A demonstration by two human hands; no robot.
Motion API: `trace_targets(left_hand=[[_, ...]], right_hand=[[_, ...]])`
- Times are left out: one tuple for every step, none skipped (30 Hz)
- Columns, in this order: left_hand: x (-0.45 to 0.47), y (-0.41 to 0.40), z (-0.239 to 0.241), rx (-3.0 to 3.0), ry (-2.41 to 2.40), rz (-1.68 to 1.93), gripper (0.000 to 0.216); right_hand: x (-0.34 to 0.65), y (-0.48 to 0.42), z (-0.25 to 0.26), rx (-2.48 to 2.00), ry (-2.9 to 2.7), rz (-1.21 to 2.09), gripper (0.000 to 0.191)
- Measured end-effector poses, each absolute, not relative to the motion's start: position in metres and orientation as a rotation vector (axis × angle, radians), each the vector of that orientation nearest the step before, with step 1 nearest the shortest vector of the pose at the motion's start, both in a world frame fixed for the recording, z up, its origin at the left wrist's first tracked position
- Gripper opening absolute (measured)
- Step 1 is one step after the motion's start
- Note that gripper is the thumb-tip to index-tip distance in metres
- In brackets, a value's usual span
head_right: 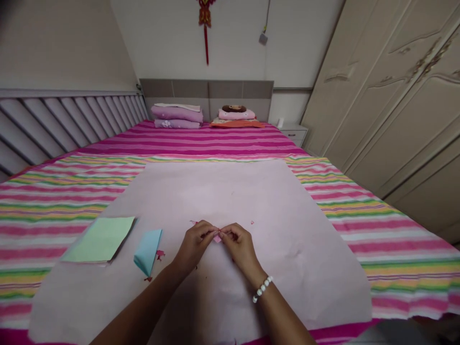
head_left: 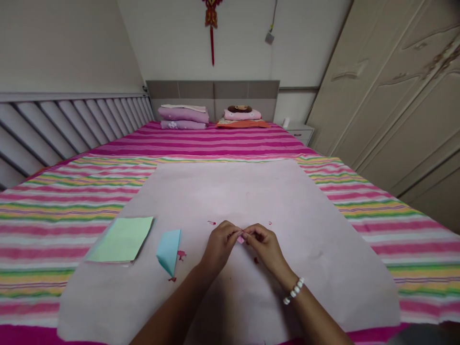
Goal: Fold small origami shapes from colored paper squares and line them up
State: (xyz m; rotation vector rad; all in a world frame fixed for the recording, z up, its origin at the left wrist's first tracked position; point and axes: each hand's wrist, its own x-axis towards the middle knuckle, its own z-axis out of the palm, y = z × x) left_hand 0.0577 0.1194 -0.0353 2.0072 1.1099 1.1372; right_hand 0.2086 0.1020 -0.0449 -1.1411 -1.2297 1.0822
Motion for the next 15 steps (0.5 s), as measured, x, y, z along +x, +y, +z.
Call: trace_targets(left_hand=[[0.058, 0.122, -0.037, 2.008, 1.114, 1.130, 0.017], [0.059, 0.124, -0.039, 2.006, 1.119, 1.124, 0.017], [0.059, 0.127, -0.040, 2.000, 1.127, 1.118, 0.017], [0.058, 0.129, -0.042, 1.992, 1.139, 1.112, 0.017], [0.058, 0.130, -0.045, 1.982, 1.153, 1.106, 0.017], [0.057, 0.132, -0.047, 1.971, 1.168, 1.102, 0.018], [0.056, 0.133, -0.049, 1.958, 1.186, 1.097, 0.018], [0.055, 0.134, -0.052, 1.945, 1.204, 1.093, 0.018], [0.055, 0.134, -0.055, 1.933, 1.222, 1.088, 0.018], [0.054, 0.134, -0.057, 1.921, 1.240, 1.083, 0.018], [0.053, 0.134, -0.060, 1.912, 1.254, 1.077, 0.017], [0.053, 0.134, -0.062, 1.905, 1.265, 1.071, 0.017], [0.053, 0.133, -0.064, 1.901, 1.271, 1.065, 0.017], [0.053, 0.132, -0.067, 1.901, 1.273, 1.059, 0.017], [0.053, 0.132, -0.068, 1.903, 1.272, 1.053, 0.016]], right_hand=[[0.209, 0.104, -0.047, -1.147, -1.239, 1.071, 0.018], [0.209, 0.106, -0.048, -1.155, -1.245, 1.059, 0.017], [0.210, 0.108, -0.050, -1.164, -1.249, 1.048, 0.017], [0.211, 0.110, -0.052, -1.173, -1.250, 1.038, 0.016], [0.212, 0.113, -0.054, -1.182, -1.249, 1.028, 0.016], [0.213, 0.114, -0.056, -1.192, -1.246, 1.017, 0.016], [0.214, 0.116, -0.059, -1.202, -1.244, 1.006, 0.015], [0.215, 0.117, -0.061, -1.212, -1.243, 0.996, 0.014], [0.215, 0.118, -0.064, -1.222, -1.244, 0.987, 0.013], [0.216, 0.119, -0.067, -1.233, -1.246, 0.979, 0.013], [0.216, 0.119, -0.070, -1.244, -1.250, 0.972, 0.012], [0.216, 0.119, -0.072, -1.254, -1.256, 0.966, 0.012], [0.215, 0.119, -0.074, -1.263, -1.262, 0.960, 0.012], [0.215, 0.118, -0.075, -1.270, -1.270, 0.952, 0.011], [0.214, 0.118, -0.076, -1.275, -1.279, 0.944, 0.012]])
